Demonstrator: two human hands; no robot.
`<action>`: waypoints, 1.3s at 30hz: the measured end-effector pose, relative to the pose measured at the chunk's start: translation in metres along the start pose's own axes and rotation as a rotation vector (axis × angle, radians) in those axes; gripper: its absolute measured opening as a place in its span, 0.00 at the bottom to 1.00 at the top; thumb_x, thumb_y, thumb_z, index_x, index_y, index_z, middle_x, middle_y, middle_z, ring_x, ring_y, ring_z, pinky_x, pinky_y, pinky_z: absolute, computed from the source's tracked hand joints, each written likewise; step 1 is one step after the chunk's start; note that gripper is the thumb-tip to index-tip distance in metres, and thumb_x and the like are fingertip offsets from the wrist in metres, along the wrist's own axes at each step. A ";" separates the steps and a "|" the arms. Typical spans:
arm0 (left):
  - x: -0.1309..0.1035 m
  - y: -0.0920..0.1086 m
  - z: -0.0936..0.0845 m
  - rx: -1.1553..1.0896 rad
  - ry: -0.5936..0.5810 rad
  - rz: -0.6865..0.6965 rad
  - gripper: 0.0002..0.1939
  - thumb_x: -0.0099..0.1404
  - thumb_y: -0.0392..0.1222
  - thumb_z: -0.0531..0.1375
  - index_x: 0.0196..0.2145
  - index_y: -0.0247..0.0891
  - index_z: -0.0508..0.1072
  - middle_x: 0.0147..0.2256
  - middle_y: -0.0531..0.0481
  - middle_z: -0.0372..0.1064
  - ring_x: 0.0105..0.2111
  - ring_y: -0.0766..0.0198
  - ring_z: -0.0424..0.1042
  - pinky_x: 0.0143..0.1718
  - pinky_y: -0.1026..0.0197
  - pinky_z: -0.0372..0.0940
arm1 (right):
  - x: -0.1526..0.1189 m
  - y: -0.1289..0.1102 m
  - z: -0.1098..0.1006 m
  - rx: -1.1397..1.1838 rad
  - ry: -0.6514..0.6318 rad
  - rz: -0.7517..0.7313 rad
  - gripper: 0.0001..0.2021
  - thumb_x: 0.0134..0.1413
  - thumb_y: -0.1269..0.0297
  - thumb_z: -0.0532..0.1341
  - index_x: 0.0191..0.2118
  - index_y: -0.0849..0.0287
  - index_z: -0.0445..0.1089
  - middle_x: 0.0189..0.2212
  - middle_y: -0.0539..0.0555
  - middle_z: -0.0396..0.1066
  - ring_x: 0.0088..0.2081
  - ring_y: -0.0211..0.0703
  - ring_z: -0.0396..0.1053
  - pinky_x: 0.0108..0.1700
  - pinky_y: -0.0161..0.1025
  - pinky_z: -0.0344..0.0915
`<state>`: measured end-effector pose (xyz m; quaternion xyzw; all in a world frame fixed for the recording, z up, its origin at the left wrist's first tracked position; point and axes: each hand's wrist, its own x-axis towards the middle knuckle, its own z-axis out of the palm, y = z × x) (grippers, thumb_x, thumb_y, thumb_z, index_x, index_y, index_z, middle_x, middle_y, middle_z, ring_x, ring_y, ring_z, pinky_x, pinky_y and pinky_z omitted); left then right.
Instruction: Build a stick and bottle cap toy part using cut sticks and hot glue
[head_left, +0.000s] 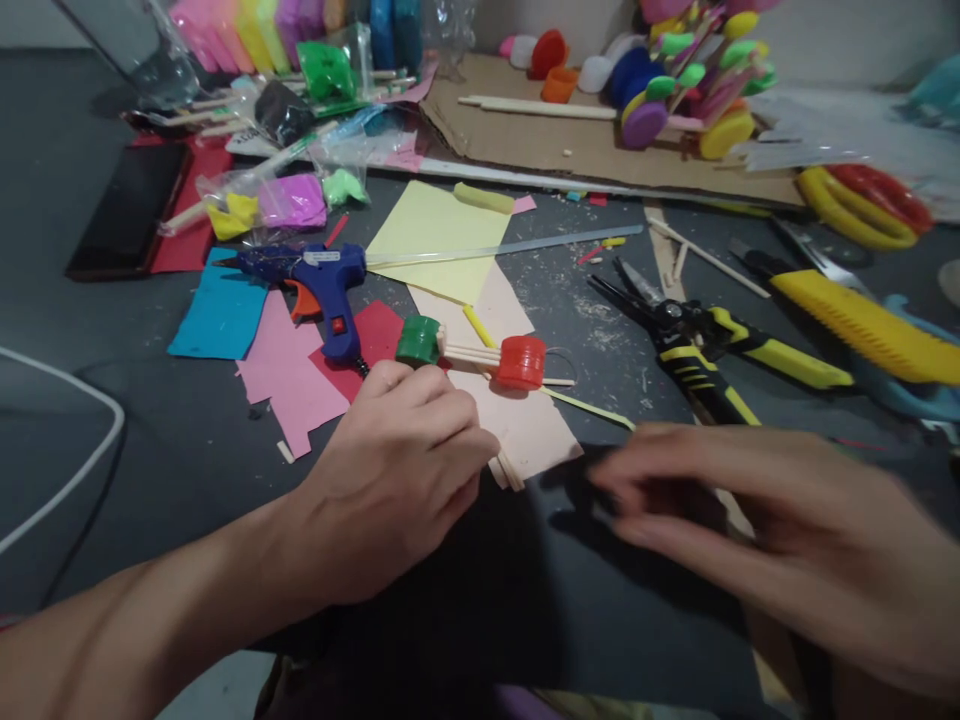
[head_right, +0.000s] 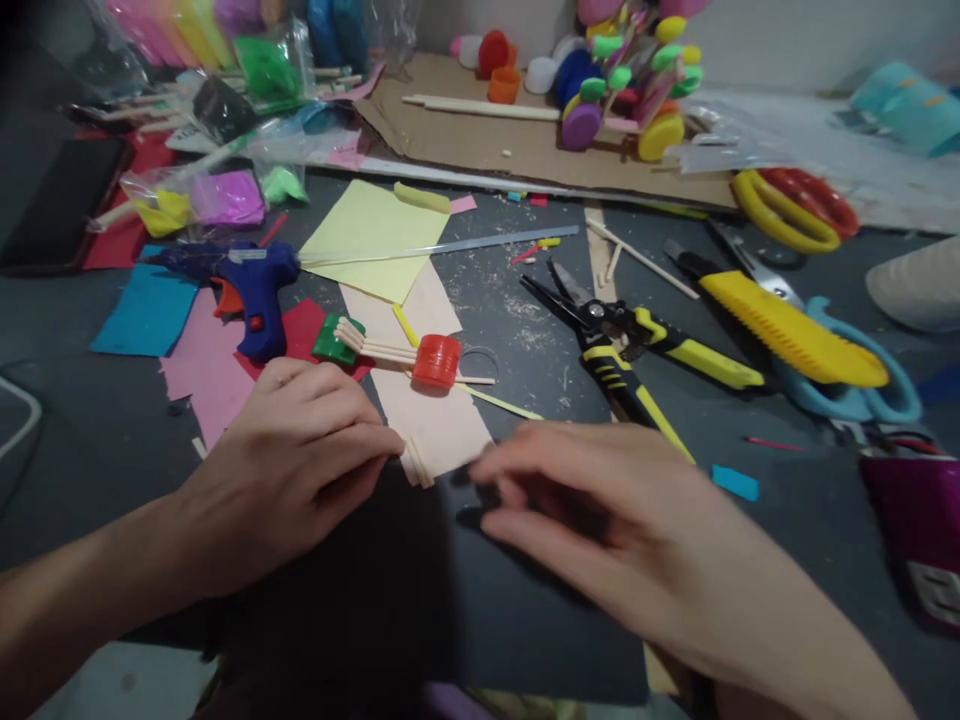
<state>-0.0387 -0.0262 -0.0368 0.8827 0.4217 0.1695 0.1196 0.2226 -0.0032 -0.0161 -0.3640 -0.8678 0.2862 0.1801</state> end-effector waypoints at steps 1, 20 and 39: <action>0.000 0.001 -0.002 -0.032 0.008 -0.018 0.09 0.69 0.33 0.56 0.35 0.38 0.77 0.30 0.51 0.70 0.35 0.56 0.65 0.38 0.50 0.52 | 0.004 0.000 0.002 0.004 -0.027 -0.011 0.08 0.69 0.57 0.58 0.42 0.53 0.72 0.28 0.49 0.73 0.26 0.37 0.70 0.27 0.33 0.64; 0.001 -0.002 0.003 -0.014 -0.071 -0.177 0.11 0.73 0.38 0.55 0.39 0.38 0.78 0.34 0.48 0.72 0.36 0.55 0.63 0.38 0.51 0.51 | 0.023 -0.007 0.038 -0.191 -0.120 -0.150 0.12 0.71 0.64 0.53 0.51 0.62 0.71 0.35 0.54 0.68 0.35 0.44 0.64 0.34 0.39 0.56; 0.003 0.000 0.001 0.084 -0.101 -0.120 0.10 0.72 0.37 0.57 0.35 0.38 0.78 0.31 0.49 0.72 0.34 0.54 0.62 0.35 0.52 0.48 | 0.025 -0.003 0.036 -0.185 -0.152 -0.198 0.08 0.69 0.66 0.55 0.48 0.61 0.69 0.36 0.54 0.70 0.35 0.44 0.66 0.36 0.39 0.59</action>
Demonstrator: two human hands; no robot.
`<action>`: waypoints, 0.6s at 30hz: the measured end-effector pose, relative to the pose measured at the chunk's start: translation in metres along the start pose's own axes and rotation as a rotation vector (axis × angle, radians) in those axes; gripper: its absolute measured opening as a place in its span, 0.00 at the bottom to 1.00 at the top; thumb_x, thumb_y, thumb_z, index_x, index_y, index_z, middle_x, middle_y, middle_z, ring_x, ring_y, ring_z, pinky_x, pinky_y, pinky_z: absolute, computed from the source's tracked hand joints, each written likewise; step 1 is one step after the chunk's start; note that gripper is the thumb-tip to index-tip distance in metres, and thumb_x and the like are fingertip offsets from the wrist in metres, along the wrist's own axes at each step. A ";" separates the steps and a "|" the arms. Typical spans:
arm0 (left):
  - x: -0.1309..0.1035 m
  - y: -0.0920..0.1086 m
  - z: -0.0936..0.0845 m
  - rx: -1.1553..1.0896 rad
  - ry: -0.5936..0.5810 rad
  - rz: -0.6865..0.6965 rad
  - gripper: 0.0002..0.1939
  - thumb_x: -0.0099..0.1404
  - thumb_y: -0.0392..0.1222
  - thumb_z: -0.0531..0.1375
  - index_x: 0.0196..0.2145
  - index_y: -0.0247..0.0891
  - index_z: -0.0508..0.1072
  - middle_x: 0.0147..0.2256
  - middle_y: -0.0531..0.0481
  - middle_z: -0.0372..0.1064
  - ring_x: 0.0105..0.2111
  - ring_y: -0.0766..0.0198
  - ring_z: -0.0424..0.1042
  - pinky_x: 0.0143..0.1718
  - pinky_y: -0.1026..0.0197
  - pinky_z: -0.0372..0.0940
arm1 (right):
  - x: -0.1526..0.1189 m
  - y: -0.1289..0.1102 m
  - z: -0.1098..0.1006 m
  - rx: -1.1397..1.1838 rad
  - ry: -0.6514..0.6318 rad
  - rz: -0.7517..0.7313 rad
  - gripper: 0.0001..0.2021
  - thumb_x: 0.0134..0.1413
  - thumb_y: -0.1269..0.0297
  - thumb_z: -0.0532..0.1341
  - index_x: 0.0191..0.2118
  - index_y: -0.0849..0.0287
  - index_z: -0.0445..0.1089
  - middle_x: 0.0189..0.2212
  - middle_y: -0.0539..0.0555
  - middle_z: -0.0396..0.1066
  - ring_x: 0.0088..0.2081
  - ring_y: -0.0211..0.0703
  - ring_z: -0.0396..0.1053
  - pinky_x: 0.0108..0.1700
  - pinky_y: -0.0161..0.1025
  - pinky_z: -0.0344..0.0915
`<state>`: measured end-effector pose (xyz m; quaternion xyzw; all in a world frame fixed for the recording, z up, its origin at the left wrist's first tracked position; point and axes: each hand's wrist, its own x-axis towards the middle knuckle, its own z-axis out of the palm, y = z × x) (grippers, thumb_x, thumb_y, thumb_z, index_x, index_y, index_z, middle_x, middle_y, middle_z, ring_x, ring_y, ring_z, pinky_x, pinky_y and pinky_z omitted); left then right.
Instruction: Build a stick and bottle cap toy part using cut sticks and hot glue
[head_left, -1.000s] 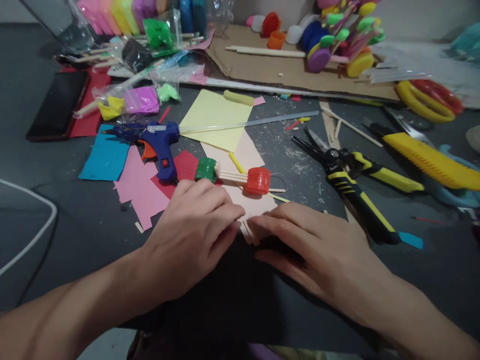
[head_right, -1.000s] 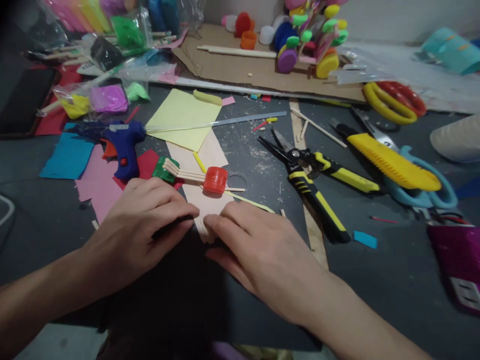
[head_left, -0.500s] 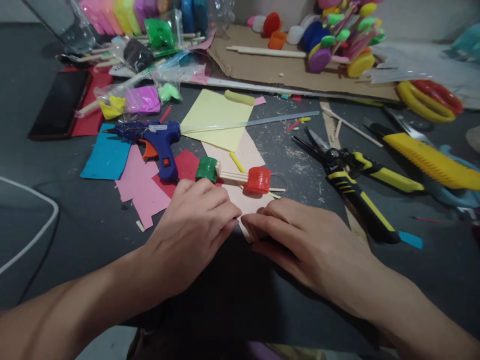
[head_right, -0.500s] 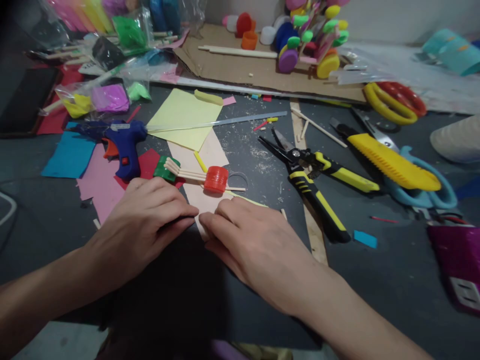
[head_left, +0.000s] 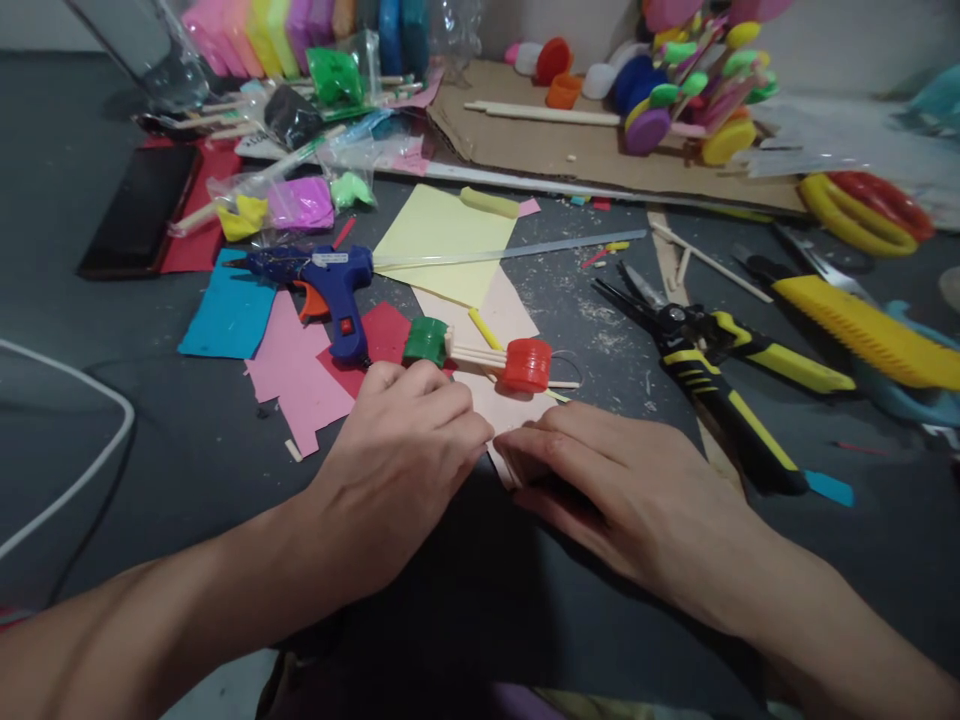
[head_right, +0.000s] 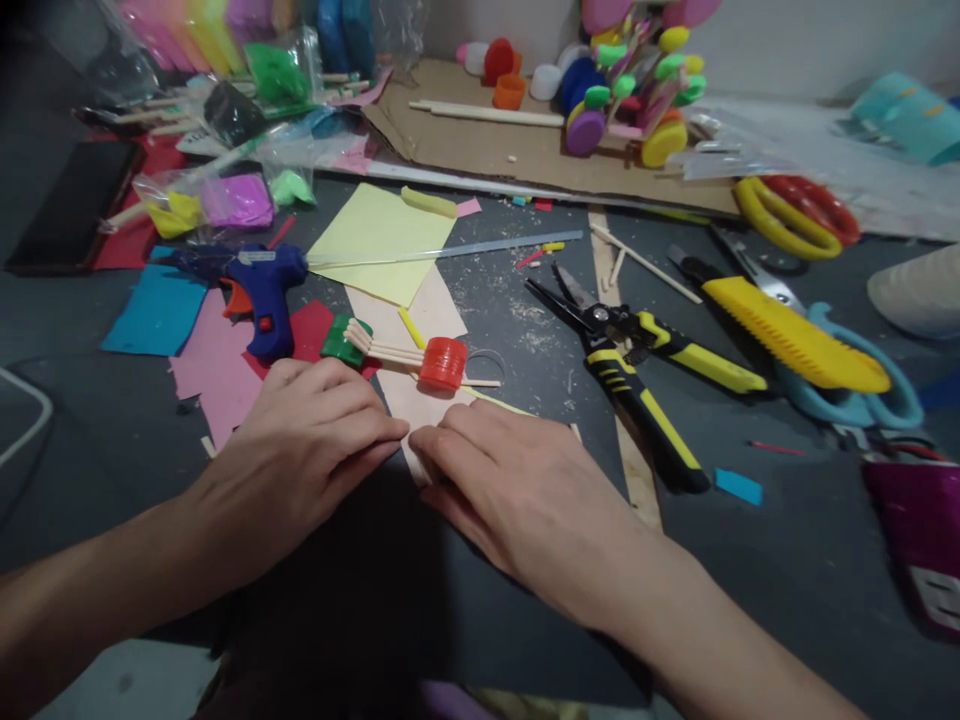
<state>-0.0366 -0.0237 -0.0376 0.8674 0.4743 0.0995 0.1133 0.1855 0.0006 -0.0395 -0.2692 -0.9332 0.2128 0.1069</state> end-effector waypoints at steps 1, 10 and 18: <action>0.000 0.000 0.000 0.006 -0.002 0.002 0.10 0.72 0.37 0.57 0.35 0.39 0.78 0.31 0.50 0.71 0.34 0.54 0.62 0.35 0.52 0.48 | 0.000 0.000 0.000 0.002 0.002 0.002 0.08 0.69 0.66 0.56 0.48 0.61 0.69 0.36 0.54 0.70 0.35 0.44 0.66 0.36 0.39 0.60; -0.001 0.001 0.001 0.008 0.003 0.013 0.10 0.72 0.37 0.57 0.35 0.39 0.78 0.31 0.50 0.71 0.35 0.54 0.61 0.36 0.52 0.48 | 0.001 -0.002 -0.001 0.020 -0.001 0.028 0.07 0.68 0.66 0.55 0.46 0.59 0.68 0.35 0.54 0.71 0.34 0.44 0.68 0.35 0.38 0.60; -0.002 0.003 0.001 0.022 -0.025 0.009 0.09 0.72 0.37 0.57 0.36 0.40 0.77 0.31 0.50 0.71 0.35 0.53 0.61 0.36 0.51 0.48 | -0.001 -0.002 -0.002 0.042 -0.004 0.042 0.03 0.67 0.67 0.56 0.43 0.58 0.66 0.34 0.52 0.69 0.33 0.43 0.67 0.34 0.37 0.59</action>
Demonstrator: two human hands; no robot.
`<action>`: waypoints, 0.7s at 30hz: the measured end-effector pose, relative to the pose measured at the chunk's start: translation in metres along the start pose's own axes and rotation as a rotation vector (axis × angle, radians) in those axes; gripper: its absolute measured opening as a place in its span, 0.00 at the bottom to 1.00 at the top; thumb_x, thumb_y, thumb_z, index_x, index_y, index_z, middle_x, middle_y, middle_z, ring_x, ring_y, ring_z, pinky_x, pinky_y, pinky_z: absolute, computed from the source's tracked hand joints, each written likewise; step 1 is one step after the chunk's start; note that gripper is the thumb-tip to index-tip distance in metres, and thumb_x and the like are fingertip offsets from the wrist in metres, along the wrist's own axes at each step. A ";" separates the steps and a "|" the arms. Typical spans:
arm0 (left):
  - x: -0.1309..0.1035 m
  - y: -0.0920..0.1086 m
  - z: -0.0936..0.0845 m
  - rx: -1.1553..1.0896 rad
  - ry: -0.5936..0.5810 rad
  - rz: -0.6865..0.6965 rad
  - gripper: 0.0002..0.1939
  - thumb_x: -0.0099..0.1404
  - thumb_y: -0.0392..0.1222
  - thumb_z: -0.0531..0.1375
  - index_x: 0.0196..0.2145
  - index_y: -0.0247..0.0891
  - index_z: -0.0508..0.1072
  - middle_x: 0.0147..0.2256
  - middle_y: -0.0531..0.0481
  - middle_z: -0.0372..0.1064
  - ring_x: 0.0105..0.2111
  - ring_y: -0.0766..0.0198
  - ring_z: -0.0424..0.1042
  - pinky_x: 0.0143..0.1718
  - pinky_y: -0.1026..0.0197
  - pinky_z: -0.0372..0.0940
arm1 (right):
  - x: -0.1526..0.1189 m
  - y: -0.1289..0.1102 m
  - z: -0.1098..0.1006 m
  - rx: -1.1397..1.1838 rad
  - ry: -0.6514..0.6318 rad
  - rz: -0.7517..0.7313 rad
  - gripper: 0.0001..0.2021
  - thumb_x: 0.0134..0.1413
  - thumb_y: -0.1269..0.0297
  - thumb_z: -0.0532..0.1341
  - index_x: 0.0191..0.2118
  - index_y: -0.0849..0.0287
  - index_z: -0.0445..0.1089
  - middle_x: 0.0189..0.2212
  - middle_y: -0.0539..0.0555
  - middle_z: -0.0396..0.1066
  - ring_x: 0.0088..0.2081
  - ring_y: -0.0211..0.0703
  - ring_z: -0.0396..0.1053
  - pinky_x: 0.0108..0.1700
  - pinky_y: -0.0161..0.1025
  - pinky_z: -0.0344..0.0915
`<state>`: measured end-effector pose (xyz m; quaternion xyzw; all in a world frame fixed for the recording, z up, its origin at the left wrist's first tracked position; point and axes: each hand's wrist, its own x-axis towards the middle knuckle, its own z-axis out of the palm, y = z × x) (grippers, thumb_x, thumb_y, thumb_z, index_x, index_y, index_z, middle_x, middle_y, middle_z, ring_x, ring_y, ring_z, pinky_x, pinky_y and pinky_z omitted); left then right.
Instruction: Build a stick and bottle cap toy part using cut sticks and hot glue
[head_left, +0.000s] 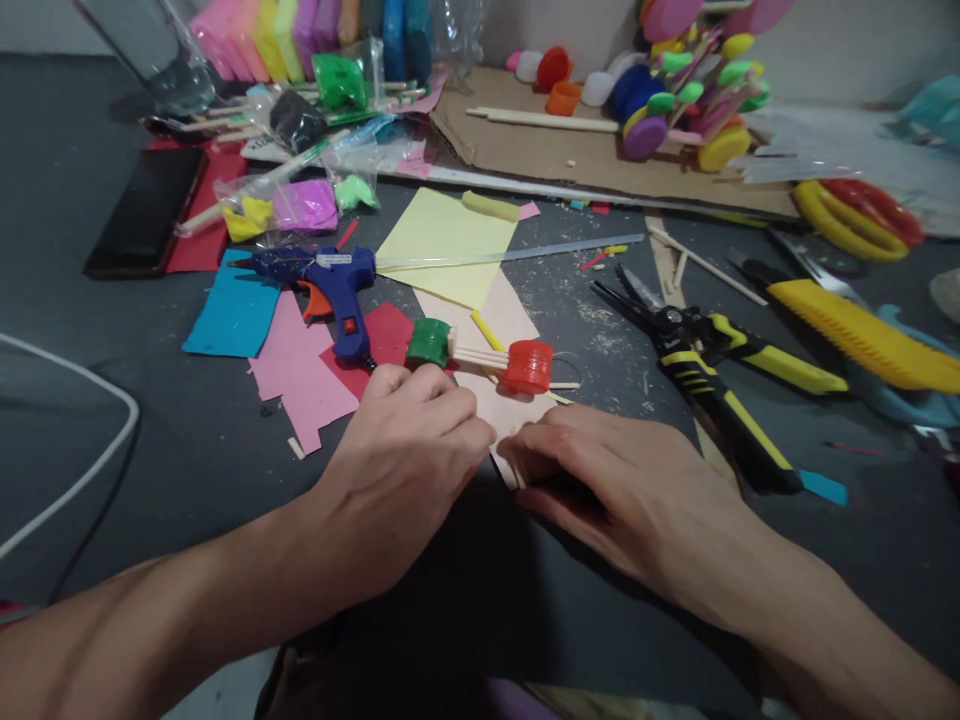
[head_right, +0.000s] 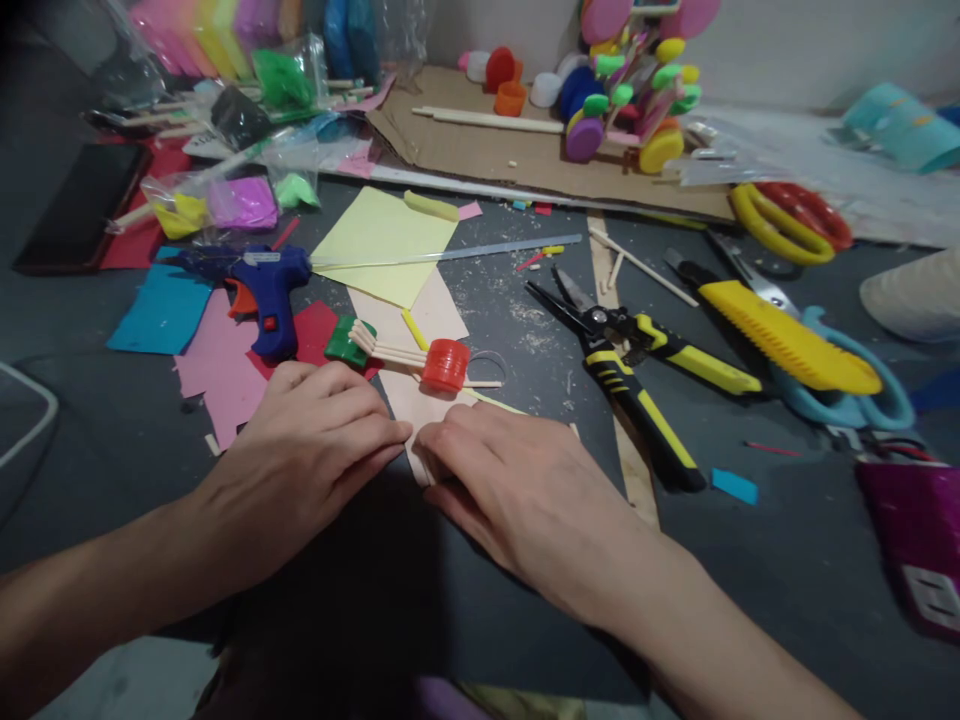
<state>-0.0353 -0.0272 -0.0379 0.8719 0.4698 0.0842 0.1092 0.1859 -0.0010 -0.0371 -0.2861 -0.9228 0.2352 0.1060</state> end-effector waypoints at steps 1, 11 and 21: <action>0.000 0.000 0.000 0.002 -0.002 0.000 0.08 0.72 0.37 0.58 0.36 0.40 0.77 0.31 0.51 0.71 0.35 0.53 0.61 0.36 0.51 0.48 | 0.000 0.000 0.000 0.005 0.003 0.006 0.02 0.67 0.67 0.56 0.42 0.58 0.65 0.33 0.52 0.69 0.33 0.43 0.67 0.33 0.37 0.59; -0.001 -0.001 0.002 0.003 0.014 0.003 0.08 0.72 0.38 0.57 0.38 0.40 0.78 0.32 0.51 0.72 0.36 0.54 0.62 0.35 0.52 0.47 | -0.011 0.001 -0.012 0.187 -0.004 0.008 0.05 0.69 0.66 0.55 0.39 0.56 0.67 0.36 0.52 0.72 0.36 0.41 0.71 0.37 0.36 0.65; -0.002 -0.001 0.003 -0.009 0.025 0.000 0.08 0.72 0.36 0.57 0.37 0.40 0.77 0.32 0.51 0.72 0.35 0.55 0.62 0.36 0.51 0.47 | -0.027 0.002 -0.040 0.477 0.089 0.044 0.06 0.62 0.73 0.62 0.38 0.53 0.71 0.31 0.49 0.71 0.31 0.37 0.71 0.31 0.33 0.68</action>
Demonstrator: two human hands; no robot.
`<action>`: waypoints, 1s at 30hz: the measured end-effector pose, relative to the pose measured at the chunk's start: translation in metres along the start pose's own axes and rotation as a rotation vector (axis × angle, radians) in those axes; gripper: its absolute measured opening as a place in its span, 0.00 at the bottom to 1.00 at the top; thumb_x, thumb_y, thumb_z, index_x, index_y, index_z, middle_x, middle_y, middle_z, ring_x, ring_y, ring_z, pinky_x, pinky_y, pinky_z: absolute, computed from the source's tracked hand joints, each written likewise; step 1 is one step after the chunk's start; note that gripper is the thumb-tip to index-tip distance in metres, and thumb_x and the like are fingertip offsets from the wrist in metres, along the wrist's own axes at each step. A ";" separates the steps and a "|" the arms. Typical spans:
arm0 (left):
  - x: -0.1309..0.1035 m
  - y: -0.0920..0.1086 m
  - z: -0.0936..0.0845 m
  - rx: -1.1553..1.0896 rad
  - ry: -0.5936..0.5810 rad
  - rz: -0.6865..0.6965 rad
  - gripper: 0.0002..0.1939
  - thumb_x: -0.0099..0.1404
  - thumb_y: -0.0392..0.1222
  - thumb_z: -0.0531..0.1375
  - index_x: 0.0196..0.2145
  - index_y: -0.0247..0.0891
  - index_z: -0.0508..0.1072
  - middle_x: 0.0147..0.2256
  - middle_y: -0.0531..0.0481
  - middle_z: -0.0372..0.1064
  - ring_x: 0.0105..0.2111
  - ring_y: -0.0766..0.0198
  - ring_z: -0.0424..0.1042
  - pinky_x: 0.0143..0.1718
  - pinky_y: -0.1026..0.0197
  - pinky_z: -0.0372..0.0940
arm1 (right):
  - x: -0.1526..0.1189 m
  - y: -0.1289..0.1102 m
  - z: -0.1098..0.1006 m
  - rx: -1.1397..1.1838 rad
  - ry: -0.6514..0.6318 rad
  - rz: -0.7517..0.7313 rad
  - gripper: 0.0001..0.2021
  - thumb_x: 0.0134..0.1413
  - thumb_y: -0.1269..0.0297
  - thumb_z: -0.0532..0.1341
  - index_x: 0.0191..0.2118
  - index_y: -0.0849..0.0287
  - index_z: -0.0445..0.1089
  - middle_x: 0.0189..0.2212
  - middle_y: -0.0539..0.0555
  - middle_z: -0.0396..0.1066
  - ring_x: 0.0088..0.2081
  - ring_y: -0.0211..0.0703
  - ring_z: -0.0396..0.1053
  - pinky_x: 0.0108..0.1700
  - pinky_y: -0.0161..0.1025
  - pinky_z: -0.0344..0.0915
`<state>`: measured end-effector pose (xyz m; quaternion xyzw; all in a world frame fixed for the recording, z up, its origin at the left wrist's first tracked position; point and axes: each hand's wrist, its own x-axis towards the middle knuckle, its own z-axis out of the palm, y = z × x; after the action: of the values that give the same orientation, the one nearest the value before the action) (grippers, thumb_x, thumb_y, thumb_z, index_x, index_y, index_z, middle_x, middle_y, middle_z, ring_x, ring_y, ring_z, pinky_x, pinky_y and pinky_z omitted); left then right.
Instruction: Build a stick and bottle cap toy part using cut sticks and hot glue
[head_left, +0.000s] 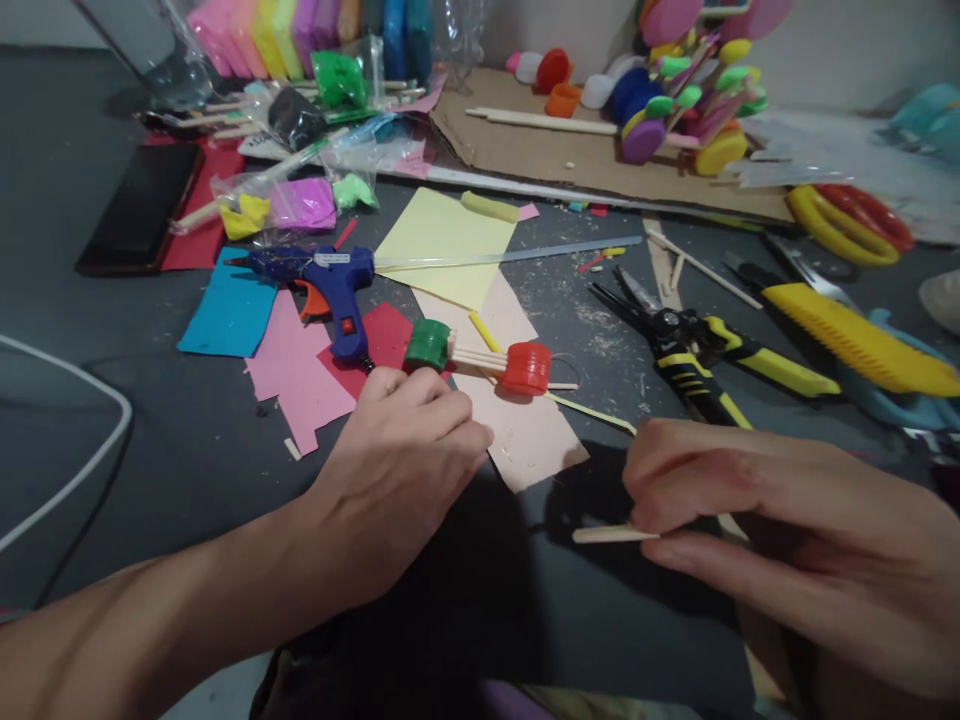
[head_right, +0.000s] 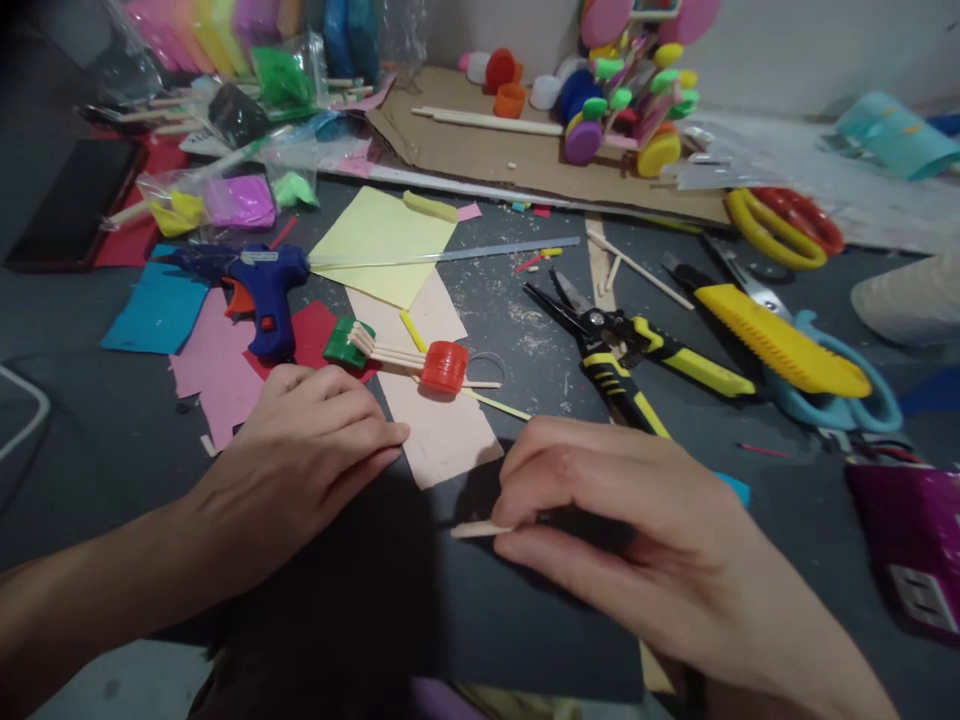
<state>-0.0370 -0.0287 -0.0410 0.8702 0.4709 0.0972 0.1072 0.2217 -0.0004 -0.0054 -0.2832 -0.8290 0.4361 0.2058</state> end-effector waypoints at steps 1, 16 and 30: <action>0.000 -0.001 0.001 0.000 0.024 -0.001 0.09 0.72 0.36 0.56 0.37 0.40 0.77 0.31 0.51 0.72 0.35 0.55 0.62 0.36 0.51 0.47 | -0.002 0.001 -0.002 0.045 0.008 -0.009 0.09 0.61 0.76 0.62 0.40 0.53 0.71 0.31 0.50 0.71 0.32 0.38 0.71 0.33 0.35 0.69; -0.006 0.005 -0.008 -0.257 0.295 0.001 0.06 0.70 0.32 0.59 0.35 0.39 0.73 0.32 0.54 0.71 0.34 0.61 0.65 0.42 0.53 0.54 | 0.001 -0.003 0.010 0.324 0.392 0.023 0.06 0.58 0.72 0.68 0.37 0.53 0.79 0.29 0.50 0.73 0.28 0.38 0.70 0.28 0.34 0.67; 0.001 0.027 -0.021 -1.658 -0.256 -0.511 0.05 0.62 0.41 0.67 0.36 0.39 0.78 0.29 0.55 0.73 0.29 0.70 0.70 0.30 0.70 0.63 | -0.006 -0.018 0.018 -0.356 0.198 -0.140 0.06 0.64 0.73 0.61 0.42 0.57 0.75 0.37 0.53 0.76 0.38 0.38 0.76 0.40 0.30 0.74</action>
<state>-0.0205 -0.0399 -0.0137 0.3838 0.4135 0.2826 0.7758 0.2099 -0.0234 -0.0006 -0.2984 -0.8863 0.2374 0.2627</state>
